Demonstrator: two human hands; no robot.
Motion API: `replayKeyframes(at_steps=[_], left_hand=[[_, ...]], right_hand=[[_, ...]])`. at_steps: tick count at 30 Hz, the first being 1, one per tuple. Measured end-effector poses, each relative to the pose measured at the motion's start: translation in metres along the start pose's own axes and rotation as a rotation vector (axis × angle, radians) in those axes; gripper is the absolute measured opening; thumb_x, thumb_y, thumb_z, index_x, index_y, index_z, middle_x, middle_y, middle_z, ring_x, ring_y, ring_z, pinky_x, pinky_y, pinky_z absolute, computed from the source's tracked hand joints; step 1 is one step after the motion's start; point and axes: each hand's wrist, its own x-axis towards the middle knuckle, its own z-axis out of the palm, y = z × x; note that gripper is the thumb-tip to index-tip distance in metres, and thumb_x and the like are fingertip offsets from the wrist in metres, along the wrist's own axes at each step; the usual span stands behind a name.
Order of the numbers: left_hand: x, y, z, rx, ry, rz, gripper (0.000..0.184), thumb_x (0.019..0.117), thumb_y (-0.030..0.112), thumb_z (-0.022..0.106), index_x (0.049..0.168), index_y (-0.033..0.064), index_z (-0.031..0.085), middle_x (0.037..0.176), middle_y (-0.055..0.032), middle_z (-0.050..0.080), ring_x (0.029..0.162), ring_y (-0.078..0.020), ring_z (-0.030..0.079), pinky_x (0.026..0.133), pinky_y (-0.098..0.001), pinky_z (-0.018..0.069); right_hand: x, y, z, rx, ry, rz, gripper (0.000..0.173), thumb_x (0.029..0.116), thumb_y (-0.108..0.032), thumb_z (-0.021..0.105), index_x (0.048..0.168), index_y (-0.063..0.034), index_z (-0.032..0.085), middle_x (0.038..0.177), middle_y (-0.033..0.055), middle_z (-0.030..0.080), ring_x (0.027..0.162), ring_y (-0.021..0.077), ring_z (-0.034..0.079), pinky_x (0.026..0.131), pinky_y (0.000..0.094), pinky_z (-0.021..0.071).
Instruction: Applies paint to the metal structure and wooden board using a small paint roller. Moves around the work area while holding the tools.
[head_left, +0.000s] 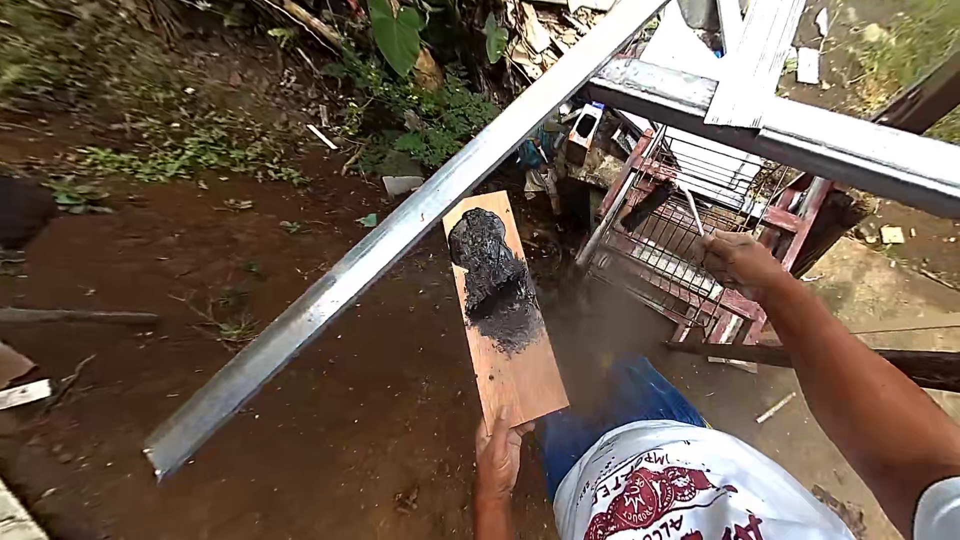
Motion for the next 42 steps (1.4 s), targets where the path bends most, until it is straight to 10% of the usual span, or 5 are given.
replayKeyframes(at_steps=[5, 12, 42], left_hand=[[-0.007, -0.009, -0.006, -0.004, 0.072, -0.018, 0.038, 0.1016, 0.021, 0.058, 0.132, -0.0003, 0.049, 0.108, -0.0168, 0.073, 0.084, -0.0244, 0.075, 0.067, -0.0383, 0.0647], [-0.020, -0.010, -0.007, 0.054, 0.166, -0.042, 0.048, 0.0974, 0.026, 0.066, 0.134, -0.0004, 0.047, 0.108, -0.0163, 0.073, 0.084, -0.0247, 0.076, 0.066, -0.0391, 0.0650], [-0.025, -0.009, -0.012, 0.012, 0.218, -0.026, 0.053, 0.0959, 0.027, 0.071, 0.135, 0.0015, 0.046, 0.112, -0.0180, 0.071, 0.086, -0.0265, 0.075, 0.066, -0.0405, 0.0651]], right_hand=[[0.040, 0.056, -0.012, -0.311, 0.111, 0.107, 0.034, 0.1116, -0.026, 0.041, 0.093, -0.0033, 0.058, 0.062, 0.0016, 0.046, 0.048, 0.0112, 0.042, 0.047, 0.0300, 0.0407], [0.119, 0.090, 0.037, -0.652, 0.104, 0.093, 0.046, 0.1107, -0.030, 0.038, 0.105, 0.0050, 0.067, 0.100, 0.0282, 0.067, 0.097, 0.0444, 0.066, 0.085, 0.0668, 0.0496], [0.108, 0.092, 0.062, -1.006, 0.100, 0.200, 0.045, 0.1115, -0.032, 0.033, 0.113, -0.0009, 0.065, 0.113, 0.0276, 0.069, 0.111, 0.0471, 0.067, 0.088, 0.0668, 0.0523]])
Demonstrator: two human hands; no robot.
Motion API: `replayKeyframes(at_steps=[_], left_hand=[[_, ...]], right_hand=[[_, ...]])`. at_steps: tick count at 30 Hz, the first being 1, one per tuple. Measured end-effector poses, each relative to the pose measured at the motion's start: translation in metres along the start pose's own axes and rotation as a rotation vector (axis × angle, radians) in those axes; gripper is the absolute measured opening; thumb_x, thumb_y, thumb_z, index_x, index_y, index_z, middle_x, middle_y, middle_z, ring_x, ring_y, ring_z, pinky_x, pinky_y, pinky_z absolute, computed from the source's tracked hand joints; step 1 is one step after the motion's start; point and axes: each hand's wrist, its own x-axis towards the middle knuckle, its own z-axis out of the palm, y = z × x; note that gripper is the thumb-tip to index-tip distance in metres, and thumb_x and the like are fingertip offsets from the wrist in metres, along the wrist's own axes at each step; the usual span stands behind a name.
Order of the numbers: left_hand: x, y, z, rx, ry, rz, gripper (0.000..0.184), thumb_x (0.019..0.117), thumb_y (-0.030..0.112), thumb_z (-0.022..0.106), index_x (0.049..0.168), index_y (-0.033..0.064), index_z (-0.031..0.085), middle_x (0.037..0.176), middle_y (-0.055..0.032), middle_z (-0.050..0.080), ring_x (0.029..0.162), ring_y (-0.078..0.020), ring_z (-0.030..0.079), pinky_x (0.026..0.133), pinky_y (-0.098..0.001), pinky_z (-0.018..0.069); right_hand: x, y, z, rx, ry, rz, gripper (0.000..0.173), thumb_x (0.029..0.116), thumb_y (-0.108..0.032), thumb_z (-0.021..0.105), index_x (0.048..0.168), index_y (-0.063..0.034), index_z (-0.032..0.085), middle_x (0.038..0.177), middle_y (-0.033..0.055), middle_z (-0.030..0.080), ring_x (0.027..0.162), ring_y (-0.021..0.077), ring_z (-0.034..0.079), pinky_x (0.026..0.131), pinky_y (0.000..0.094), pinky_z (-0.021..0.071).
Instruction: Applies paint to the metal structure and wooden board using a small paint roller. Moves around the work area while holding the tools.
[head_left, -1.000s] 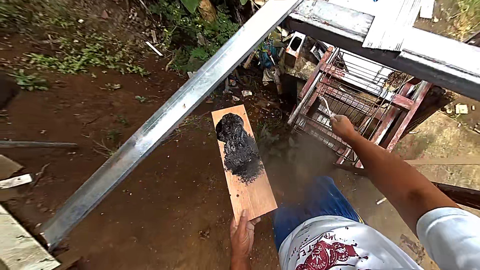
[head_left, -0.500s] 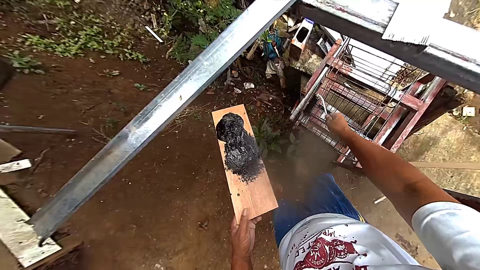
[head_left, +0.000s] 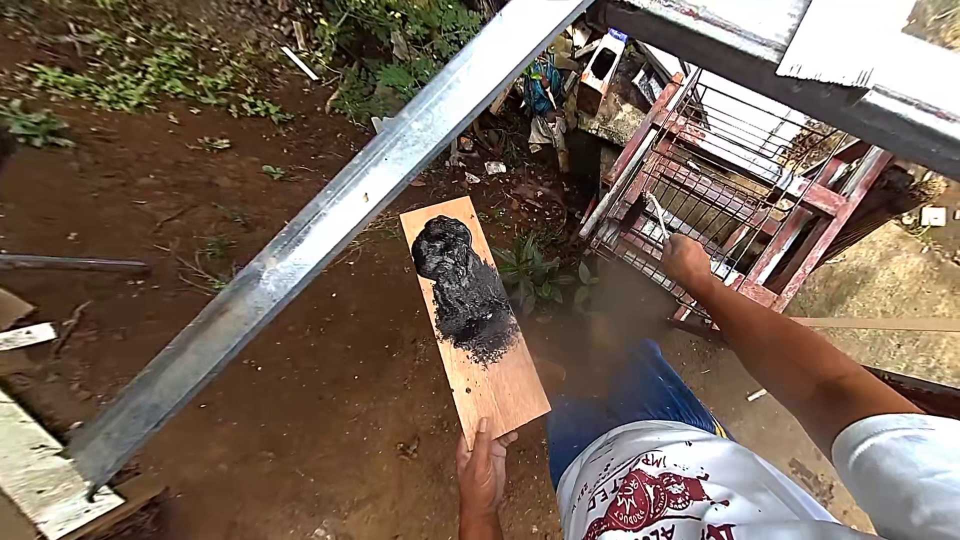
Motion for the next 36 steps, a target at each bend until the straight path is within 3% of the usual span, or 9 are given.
replayKeyframes(at_steps=[6, 10, 15, 19, 23, 27, 32, 36], left_hand=[[0.001, 0.001, -0.002, 0.001, 0.010, 0.002, 0.041, 0.1006, 0.021, 0.061, 0.134, 0.0019, 0.047, 0.111, -0.0170, 0.072, 0.085, -0.0254, 0.075, 0.066, -0.0389, 0.0649], [0.001, 0.003, 0.000, 0.003, 0.005, 0.001, 0.046, 0.0982, 0.024, 0.066, 0.134, 0.0018, 0.046, 0.111, -0.0169, 0.072, 0.085, -0.0254, 0.076, 0.066, -0.0395, 0.0651], [0.003, 0.002, 0.003, -0.002, 0.005, 0.009, 0.042, 0.0998, 0.021, 0.062, 0.133, 0.0018, 0.047, 0.111, -0.0165, 0.072, 0.085, -0.0252, 0.075, 0.065, -0.0392, 0.0649], [0.003, 0.001, 0.005, 0.008, 0.007, 0.009, 0.041, 0.1002, 0.021, 0.061, 0.133, 0.0014, 0.047, 0.111, -0.0157, 0.072, 0.086, -0.0245, 0.076, 0.065, -0.0391, 0.0651], [0.005, -0.002, 0.008, -0.004, -0.009, 0.006, 0.044, 0.0994, 0.023, 0.064, 0.133, 0.0003, 0.047, 0.110, -0.0170, 0.072, 0.085, -0.0256, 0.076, 0.066, -0.0396, 0.0650], [0.004, -0.003, 0.010, -0.004, -0.016, 0.008, 0.042, 0.1004, 0.021, 0.062, 0.134, 0.0011, 0.046, 0.111, -0.0166, 0.072, 0.085, -0.0254, 0.076, 0.066, -0.0396, 0.0651], [0.006, -0.002, 0.011, 0.000, -0.016, 0.010, 0.041, 0.1006, 0.020, 0.061, 0.134, 0.0009, 0.046, 0.111, -0.0176, 0.072, 0.085, -0.0259, 0.076, 0.065, -0.0394, 0.0650], [0.004, -0.001, 0.007, 0.003, -0.017, 0.005, 0.039, 0.1017, 0.020, 0.059, 0.134, 0.0019, 0.046, 0.112, -0.0170, 0.072, 0.087, -0.0260, 0.076, 0.066, -0.0396, 0.0650]], right_hand=[[0.001, -0.004, -0.016, -0.010, 0.030, 0.015, 0.045, 0.1114, -0.034, 0.034, 0.113, -0.0023, 0.066, 0.112, 0.0267, 0.070, 0.110, 0.0461, 0.068, 0.087, 0.0665, 0.0524], [-0.002, -0.004, -0.014, -0.034, -0.010, -0.041, 0.042, 0.1108, -0.031, 0.037, 0.108, -0.0018, 0.066, 0.110, 0.0271, 0.070, 0.109, 0.0469, 0.067, 0.085, 0.0681, 0.0519], [-0.003, 0.000, -0.019, -0.057, 0.000, -0.003, 0.044, 0.1115, -0.034, 0.034, 0.111, -0.0033, 0.065, 0.110, 0.0264, 0.070, 0.109, 0.0463, 0.068, 0.085, 0.0672, 0.0524], [-0.003, 0.009, -0.025, -0.022, 0.003, -0.054, 0.044, 0.1112, -0.031, 0.037, 0.103, -0.0001, 0.066, 0.104, 0.0277, 0.069, 0.105, 0.0474, 0.068, 0.083, 0.0671, 0.0517], [-0.008, 0.014, -0.018, -0.025, 0.008, -0.016, 0.044, 0.1115, -0.032, 0.035, 0.109, -0.0009, 0.066, 0.110, 0.0274, 0.070, 0.110, 0.0468, 0.067, 0.087, 0.0676, 0.0517], [-0.003, 0.021, -0.020, 0.151, -0.028, -0.032, 0.044, 0.1101, -0.028, 0.040, 0.095, 0.0030, 0.066, 0.095, 0.0283, 0.067, 0.096, 0.0461, 0.067, 0.081, 0.0673, 0.0495], [-0.002, 0.008, -0.030, -0.007, 0.020, 0.060, 0.045, 0.1110, -0.034, 0.035, 0.111, -0.0018, 0.066, 0.112, 0.0280, 0.069, 0.111, 0.0473, 0.067, 0.087, 0.0684, 0.0514], [-0.008, 0.001, -0.028, -0.083, 0.064, 0.046, 0.044, 0.1110, -0.035, 0.033, 0.117, -0.0052, 0.065, 0.110, 0.0268, 0.070, 0.110, 0.0474, 0.068, 0.086, 0.0671, 0.0525]])
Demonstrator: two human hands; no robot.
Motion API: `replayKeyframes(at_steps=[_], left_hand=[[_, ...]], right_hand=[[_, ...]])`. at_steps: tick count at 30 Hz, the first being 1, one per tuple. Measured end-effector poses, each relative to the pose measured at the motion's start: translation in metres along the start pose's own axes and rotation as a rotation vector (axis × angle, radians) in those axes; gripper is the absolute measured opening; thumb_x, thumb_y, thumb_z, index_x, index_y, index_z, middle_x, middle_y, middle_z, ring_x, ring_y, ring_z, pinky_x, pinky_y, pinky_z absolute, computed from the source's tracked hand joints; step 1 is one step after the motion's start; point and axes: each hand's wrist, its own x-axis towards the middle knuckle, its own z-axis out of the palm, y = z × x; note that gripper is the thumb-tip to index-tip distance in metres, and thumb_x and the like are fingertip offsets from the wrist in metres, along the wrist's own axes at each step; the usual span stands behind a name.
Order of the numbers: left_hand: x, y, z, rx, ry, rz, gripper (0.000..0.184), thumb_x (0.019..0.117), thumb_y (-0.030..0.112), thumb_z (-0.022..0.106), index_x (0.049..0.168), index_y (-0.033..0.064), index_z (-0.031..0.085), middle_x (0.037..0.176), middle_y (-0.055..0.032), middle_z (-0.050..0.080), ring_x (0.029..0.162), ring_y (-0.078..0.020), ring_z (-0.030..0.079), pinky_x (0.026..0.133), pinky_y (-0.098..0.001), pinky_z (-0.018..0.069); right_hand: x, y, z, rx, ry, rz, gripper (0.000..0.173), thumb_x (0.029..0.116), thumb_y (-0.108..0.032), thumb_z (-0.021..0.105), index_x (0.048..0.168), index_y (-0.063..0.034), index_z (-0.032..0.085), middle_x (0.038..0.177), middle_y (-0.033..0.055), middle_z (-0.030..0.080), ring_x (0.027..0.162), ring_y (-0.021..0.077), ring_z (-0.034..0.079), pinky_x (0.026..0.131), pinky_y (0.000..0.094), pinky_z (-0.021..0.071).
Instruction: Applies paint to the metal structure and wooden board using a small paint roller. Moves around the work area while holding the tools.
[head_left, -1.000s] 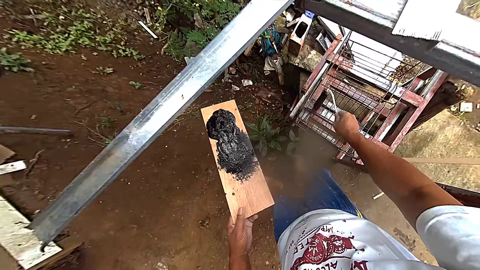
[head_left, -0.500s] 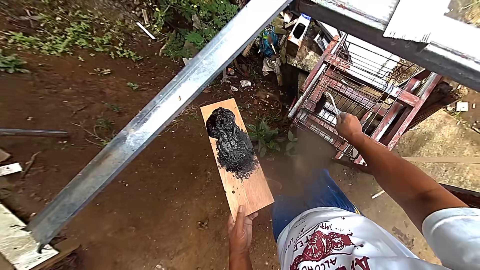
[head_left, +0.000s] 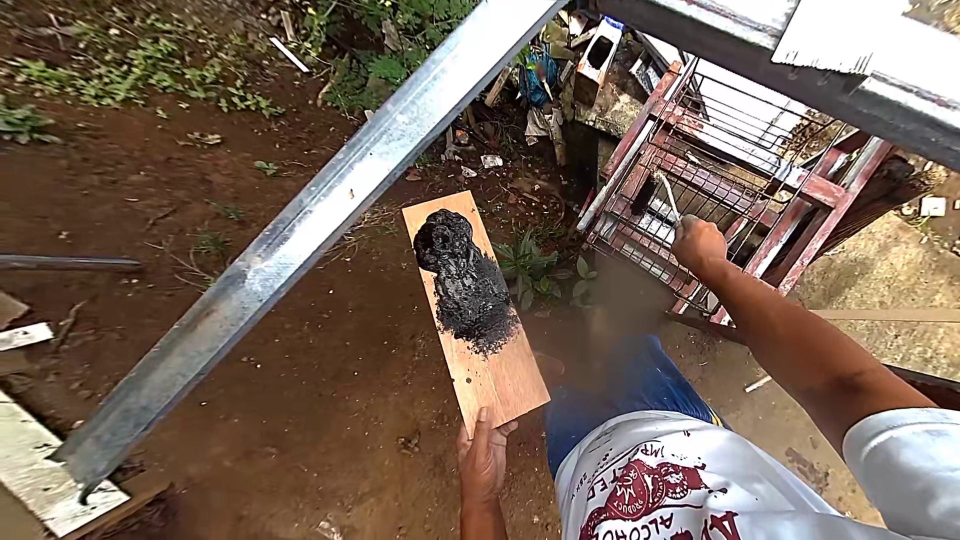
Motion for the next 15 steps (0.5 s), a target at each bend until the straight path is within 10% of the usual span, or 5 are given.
replayKeyframes(at_steps=[8, 15], left_hand=[[0.002, 0.000, 0.000, -0.003, 0.015, -0.006, 0.038, 0.1025, 0.020, 0.057, 0.134, 0.0020, 0.046, 0.112, -0.0161, 0.072, 0.087, -0.0247, 0.076, 0.067, -0.0390, 0.0649], [0.003, 0.003, 0.002, 0.010, -0.004, 0.002, 0.044, 0.0995, 0.023, 0.063, 0.133, 0.0009, 0.046, 0.110, -0.0172, 0.072, 0.086, -0.0261, 0.076, 0.067, -0.0405, 0.0653]], right_hand=[[0.004, 0.015, 0.009, 0.184, -0.103, -0.056, 0.045, 0.1110, -0.029, 0.039, 0.099, 0.0031, 0.068, 0.102, 0.0291, 0.069, 0.103, 0.0472, 0.067, 0.085, 0.0682, 0.0498], [-0.004, 0.004, 0.014, 0.041, -0.037, 0.011, 0.045, 0.1107, -0.034, 0.035, 0.114, -0.0031, 0.066, 0.113, 0.0276, 0.069, 0.111, 0.0476, 0.067, 0.086, 0.0681, 0.0520]])
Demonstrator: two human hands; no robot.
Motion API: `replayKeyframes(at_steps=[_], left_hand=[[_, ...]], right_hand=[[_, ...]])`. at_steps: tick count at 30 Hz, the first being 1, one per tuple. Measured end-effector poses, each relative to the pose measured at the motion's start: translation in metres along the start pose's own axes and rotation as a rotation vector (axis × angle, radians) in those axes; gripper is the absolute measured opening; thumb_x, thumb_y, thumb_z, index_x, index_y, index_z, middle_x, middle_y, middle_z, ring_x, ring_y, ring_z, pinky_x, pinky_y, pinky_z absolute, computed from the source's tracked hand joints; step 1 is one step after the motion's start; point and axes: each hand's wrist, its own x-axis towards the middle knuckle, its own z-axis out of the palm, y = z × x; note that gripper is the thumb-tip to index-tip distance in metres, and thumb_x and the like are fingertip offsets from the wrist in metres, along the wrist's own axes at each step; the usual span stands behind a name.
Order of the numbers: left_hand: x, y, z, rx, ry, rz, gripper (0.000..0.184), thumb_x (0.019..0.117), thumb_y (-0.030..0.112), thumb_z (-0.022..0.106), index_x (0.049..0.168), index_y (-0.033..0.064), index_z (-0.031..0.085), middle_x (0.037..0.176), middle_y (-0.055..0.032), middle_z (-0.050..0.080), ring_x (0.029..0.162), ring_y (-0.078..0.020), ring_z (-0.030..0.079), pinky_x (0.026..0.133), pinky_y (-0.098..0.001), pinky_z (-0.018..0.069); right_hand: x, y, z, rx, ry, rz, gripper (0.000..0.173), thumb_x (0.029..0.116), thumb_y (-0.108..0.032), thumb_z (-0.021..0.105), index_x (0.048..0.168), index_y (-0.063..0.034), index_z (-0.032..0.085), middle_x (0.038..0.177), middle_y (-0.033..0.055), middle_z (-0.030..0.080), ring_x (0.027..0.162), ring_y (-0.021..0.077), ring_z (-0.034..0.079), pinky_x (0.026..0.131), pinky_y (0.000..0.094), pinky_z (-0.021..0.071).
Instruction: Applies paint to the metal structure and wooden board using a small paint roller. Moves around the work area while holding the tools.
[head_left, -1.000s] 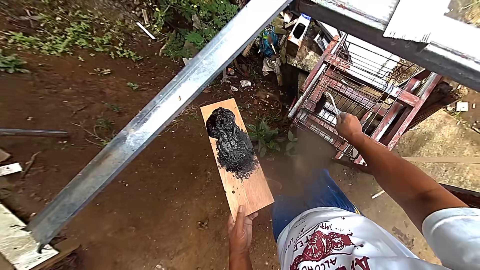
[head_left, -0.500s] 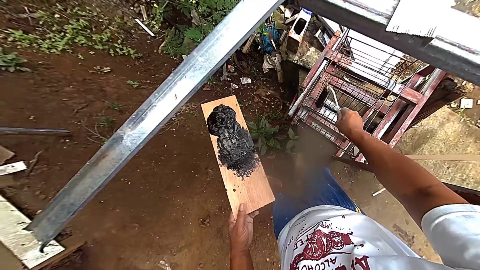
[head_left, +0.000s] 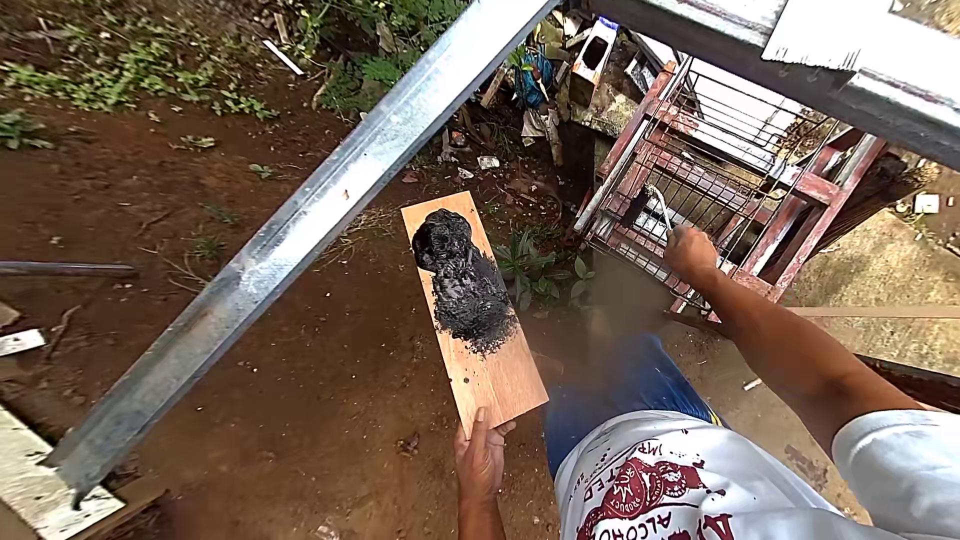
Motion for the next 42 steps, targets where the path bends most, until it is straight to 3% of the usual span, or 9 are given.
replayKeyframes(at_steps=[6, 10, 17, 23, 27, 34, 38, 42], left_hand=[[-0.004, 0.000, -0.006, 0.002, 0.003, 0.008, 0.045, 0.1000, 0.023, 0.063, 0.136, 0.0028, 0.044, 0.112, -0.0159, 0.072, 0.087, -0.0250, 0.076, 0.066, -0.0393, 0.0652], [-0.004, 0.001, -0.008, 0.005, 0.022, 0.002, 0.043, 0.0995, 0.022, 0.063, 0.134, 0.0022, 0.046, 0.111, -0.0160, 0.072, 0.087, -0.0250, 0.076, 0.067, -0.0397, 0.0652], [-0.004, -0.003, -0.007, -0.001, 0.014, 0.011, 0.043, 0.0996, 0.022, 0.063, 0.133, 0.0017, 0.047, 0.111, -0.0166, 0.072, 0.086, -0.0254, 0.076, 0.066, -0.0401, 0.0651], [-0.005, -0.002, -0.005, 0.000, 0.007, 0.014, 0.040, 0.1000, 0.022, 0.062, 0.132, 0.0011, 0.048, 0.109, -0.0165, 0.072, 0.085, -0.0250, 0.076, 0.066, -0.0396, 0.0652], [-0.006, -0.007, -0.006, -0.002, 0.008, 0.007, 0.044, 0.0998, 0.023, 0.063, 0.135, 0.0020, 0.046, 0.111, -0.0162, 0.072, 0.087, -0.0257, 0.076, 0.067, -0.0402, 0.0653], [-0.008, -0.007, -0.004, -0.011, 0.030, 0.007, 0.042, 0.1004, 0.021, 0.061, 0.135, 0.0022, 0.045, 0.111, -0.0156, 0.072, 0.086, -0.0249, 0.076, 0.067, -0.0393, 0.0652], [-0.009, -0.002, -0.001, -0.008, 0.025, 0.018, 0.041, 0.1003, 0.021, 0.061, 0.133, 0.0017, 0.046, 0.110, -0.0161, 0.072, 0.086, -0.0251, 0.076, 0.067, -0.0400, 0.0653], [-0.009, -0.003, -0.005, 0.000, 0.020, 0.013, 0.044, 0.1001, 0.023, 0.062, 0.134, 0.0018, 0.045, 0.111, -0.0168, 0.072, 0.087, -0.0260, 0.075, 0.067, -0.0404, 0.0653]], right_hand=[[-0.004, 0.016, -0.002, 0.037, 0.030, 0.037, 0.046, 0.1112, -0.034, 0.034, 0.111, -0.0011, 0.066, 0.110, 0.0283, 0.070, 0.108, 0.0484, 0.068, 0.084, 0.0682, 0.0522], [-0.001, 0.019, -0.010, -0.037, 0.047, 0.055, 0.046, 0.1106, -0.035, 0.033, 0.117, -0.0027, 0.065, 0.111, 0.0288, 0.069, 0.109, 0.0493, 0.067, 0.084, 0.0693, 0.0517], [-0.009, 0.017, -0.009, -0.044, -0.049, -0.026, 0.041, 0.1091, -0.031, 0.039, 0.109, -0.0014, 0.068, 0.111, 0.0285, 0.070, 0.108, 0.0490, 0.067, 0.084, 0.0705, 0.0514], [0.005, 0.013, -0.037, -0.137, 0.057, 0.002, 0.042, 0.1086, -0.033, 0.036, 0.119, -0.0039, 0.064, 0.111, 0.0291, 0.069, 0.107, 0.0501, 0.068, 0.081, 0.0702, 0.0520], [-0.013, 0.012, -0.027, -0.223, -0.007, -0.053, 0.039, 0.1090, -0.032, 0.037, 0.118, -0.0043, 0.063, 0.108, 0.0284, 0.070, 0.104, 0.0496, 0.069, 0.080, 0.0692, 0.0529], [0.001, 0.043, -0.020, -0.002, -0.043, -0.008, 0.044, 0.1098, -0.031, 0.041, 0.103, 0.0016, 0.070, 0.107, 0.0298, 0.070, 0.107, 0.0498, 0.067, 0.086, 0.0714, 0.0499], [-0.011, 0.030, -0.027, -0.127, -0.046, 0.050, 0.041, 0.1086, -0.033, 0.039, 0.116, -0.0036, 0.067, 0.114, 0.0289, 0.069, 0.109, 0.0494, 0.067, 0.083, 0.0710, 0.0516], [-0.027, 0.034, -0.018, -0.159, 0.058, 0.049, 0.044, 0.1102, -0.035, 0.034, 0.125, -0.0054, 0.062, 0.107, 0.0295, 0.070, 0.104, 0.0512, 0.068, 0.080, 0.0693, 0.0524]])
